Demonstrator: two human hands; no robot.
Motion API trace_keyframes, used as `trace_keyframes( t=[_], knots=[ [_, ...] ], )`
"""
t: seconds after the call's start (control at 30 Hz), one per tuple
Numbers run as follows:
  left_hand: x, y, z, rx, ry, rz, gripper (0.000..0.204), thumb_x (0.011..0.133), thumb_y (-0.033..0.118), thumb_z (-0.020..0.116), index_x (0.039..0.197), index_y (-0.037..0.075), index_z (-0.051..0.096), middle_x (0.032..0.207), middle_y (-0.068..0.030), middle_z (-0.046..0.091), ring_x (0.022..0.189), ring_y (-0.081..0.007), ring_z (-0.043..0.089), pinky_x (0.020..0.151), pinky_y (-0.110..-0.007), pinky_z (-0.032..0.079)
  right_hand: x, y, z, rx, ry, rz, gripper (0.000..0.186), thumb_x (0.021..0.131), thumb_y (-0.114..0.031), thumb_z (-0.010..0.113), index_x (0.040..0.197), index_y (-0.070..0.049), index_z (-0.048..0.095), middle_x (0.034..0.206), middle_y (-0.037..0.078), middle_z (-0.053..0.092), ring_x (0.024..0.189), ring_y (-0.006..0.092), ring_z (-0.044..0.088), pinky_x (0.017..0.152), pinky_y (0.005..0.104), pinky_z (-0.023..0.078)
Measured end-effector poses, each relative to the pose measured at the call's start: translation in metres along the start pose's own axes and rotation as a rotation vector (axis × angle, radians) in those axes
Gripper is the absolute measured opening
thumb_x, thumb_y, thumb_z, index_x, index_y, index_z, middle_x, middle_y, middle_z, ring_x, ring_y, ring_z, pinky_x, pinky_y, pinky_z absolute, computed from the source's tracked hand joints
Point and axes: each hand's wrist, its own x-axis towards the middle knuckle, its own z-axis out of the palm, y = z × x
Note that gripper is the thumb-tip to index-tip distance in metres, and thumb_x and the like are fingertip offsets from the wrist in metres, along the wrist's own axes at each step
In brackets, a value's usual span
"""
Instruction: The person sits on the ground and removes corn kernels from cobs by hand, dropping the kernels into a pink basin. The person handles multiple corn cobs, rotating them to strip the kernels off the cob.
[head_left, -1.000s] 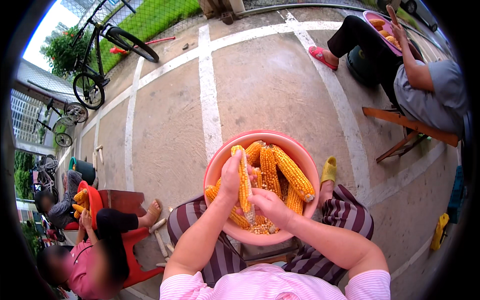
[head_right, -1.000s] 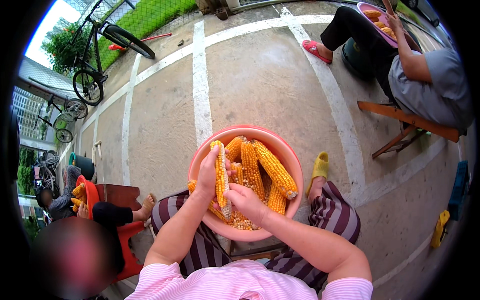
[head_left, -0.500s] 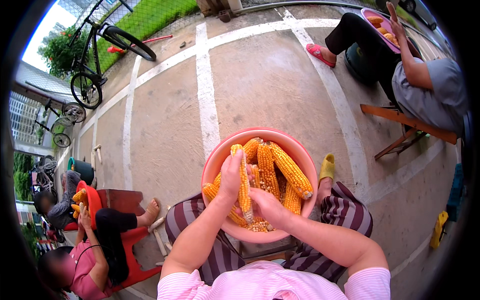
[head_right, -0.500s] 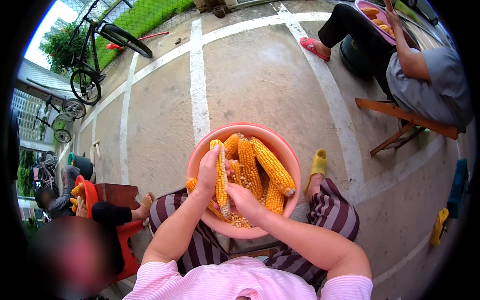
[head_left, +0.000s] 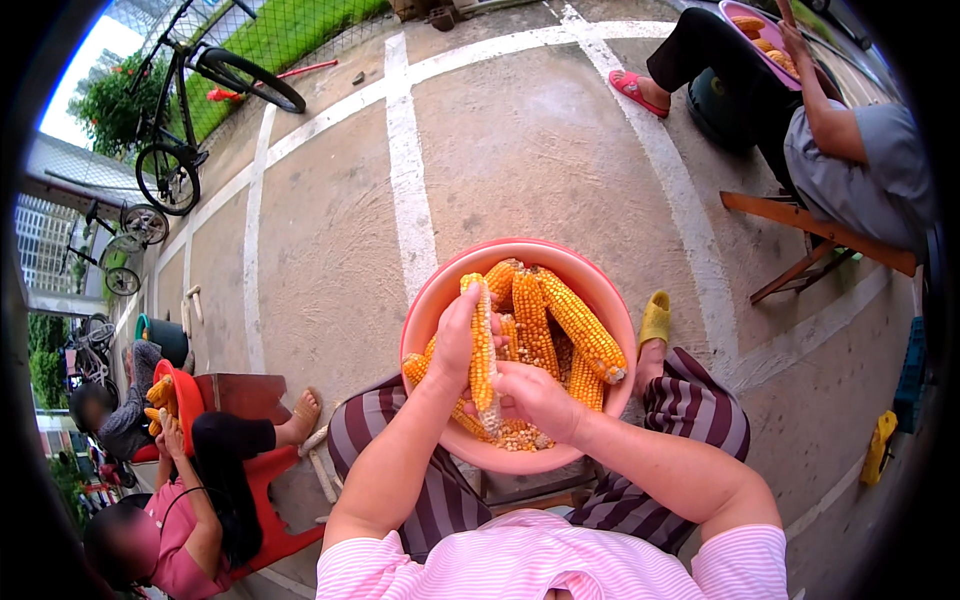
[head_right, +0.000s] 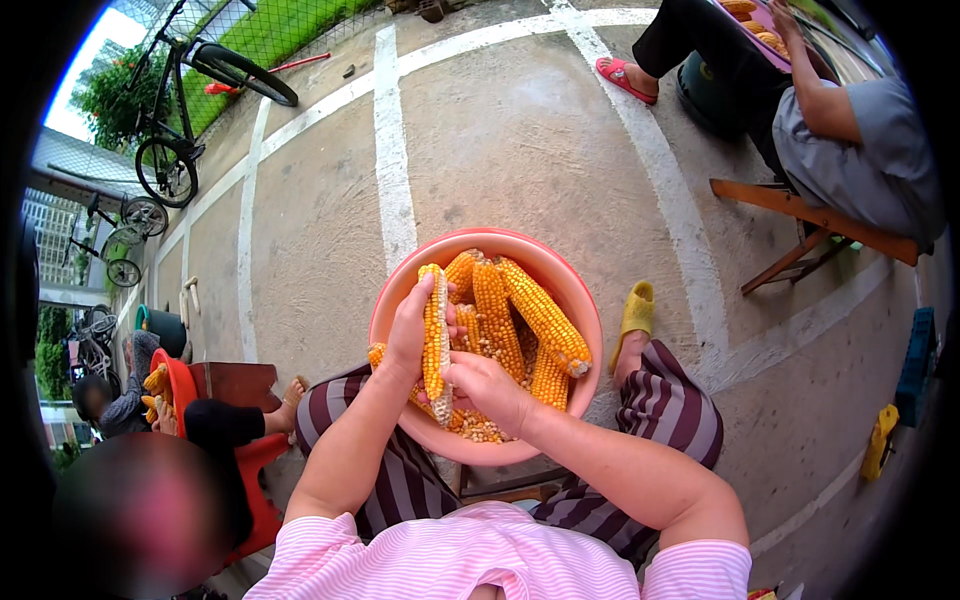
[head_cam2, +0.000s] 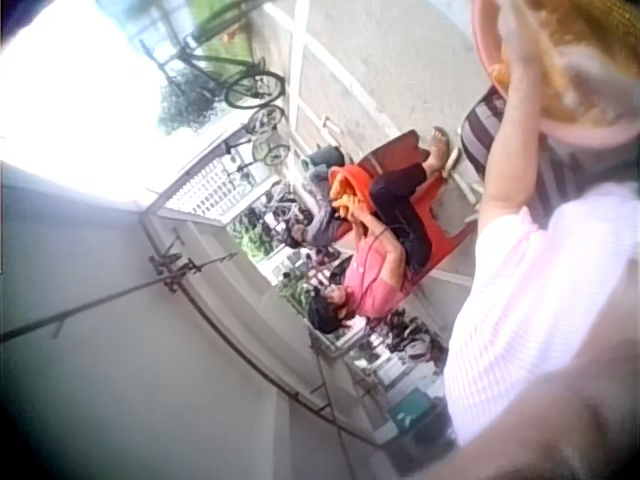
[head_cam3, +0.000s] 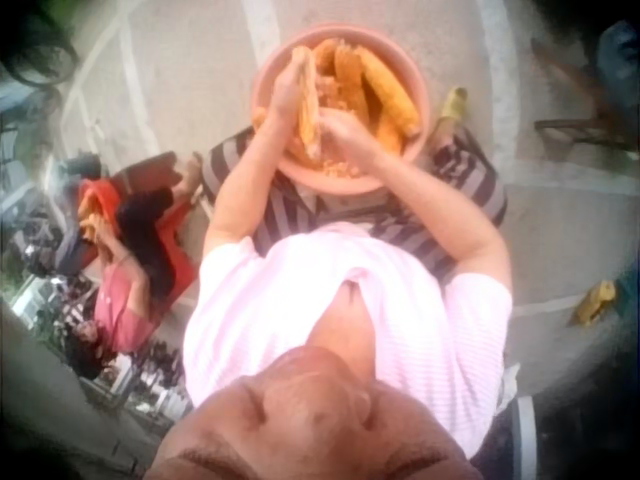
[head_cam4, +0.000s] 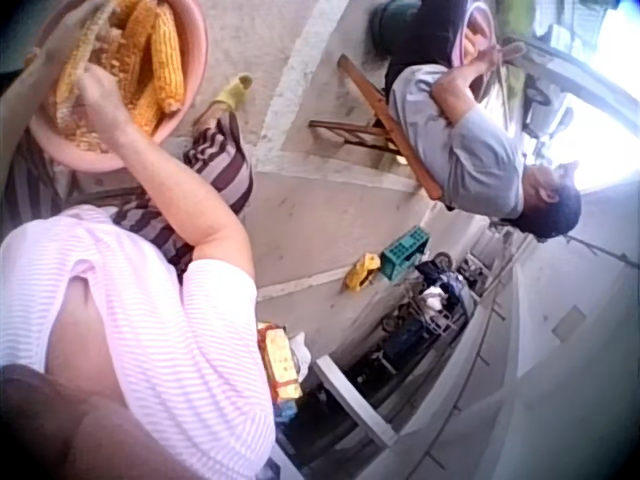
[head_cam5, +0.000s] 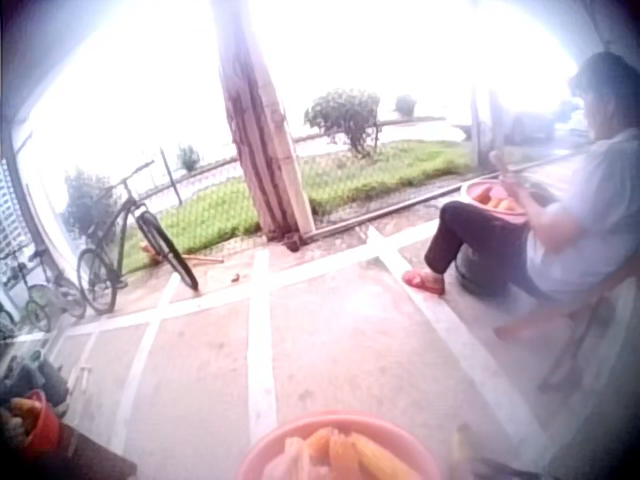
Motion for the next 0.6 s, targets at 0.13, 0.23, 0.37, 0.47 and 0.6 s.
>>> trace_keyframes(
  t=[0.13,0.23,0.37,0.47,0.6],
  knots=[
    [0.000,0.000,0.000,0.001,0.001,0.002,0.045,0.104,0.045,0.045,0.110,0.003,0.059,0.066,-0.0014,0.057,0.051,-0.0110,0.055,0.061,-0.031,0.056,0.001,0.002,0.000,0.015,0.008,-0.002,0.038,0.103,-0.016,0.044,0.135,0.004,0.051,0.126,0.013,0.063,0.115,0.0246,0.066,0.101,0.0372,0.053],
    [-0.001,-0.002,-0.002,-0.032,-0.021,0.011,0.042,0.102,0.045,0.050,0.106,0.004,0.059,0.070,-0.0028,0.058,0.054,-0.0111,0.056,0.057,-0.028,0.055,-0.002,0.002,0.005,-0.019,0.042,0.003,0.034,0.105,-0.021,0.044,0.130,-0.002,0.056,0.119,0.009,0.066,0.109,0.0173,0.067,0.095,0.0326,0.054],
    [-0.003,-0.003,0.001,0.025,0.016,0.026,0.043,0.104,0.045,0.046,0.109,0.004,0.059,0.066,-0.0016,0.057,0.051,-0.0105,0.054,0.059,-0.029,0.055,-0.004,0.000,0.009,-0.041,0.074,0.021,0.036,0.107,-0.026,0.041,0.131,-0.003,0.056,0.119,0.008,0.066,0.108,0.0164,0.067,0.094,0.0322,0.054],
    [-0.004,-0.003,0.004,0.039,0.025,0.042,0.042,0.104,0.045,0.046,0.108,0.005,0.058,0.066,-0.0018,0.057,0.051,-0.0104,0.054,0.058,-0.028,0.055,-0.001,0.005,0.005,-0.007,0.074,0.024,0.037,0.108,-0.028,0.040,0.130,-0.003,0.056,0.119,0.008,0.066,0.107,0.0163,0.067,0.093,0.0320,0.054],
    [-0.005,0.000,0.003,0.028,0.017,0.021,0.042,0.103,0.045,0.047,0.108,0.005,0.059,0.066,-0.0020,0.057,0.051,-0.0106,0.055,0.057,-0.028,0.055,-0.001,0.001,0.005,0.088,0.039,0.027,0.037,0.107,-0.030,0.041,0.127,-0.002,0.056,0.117,0.010,0.066,0.105,0.0179,0.068,0.093,0.0332,0.054]
  ],
)
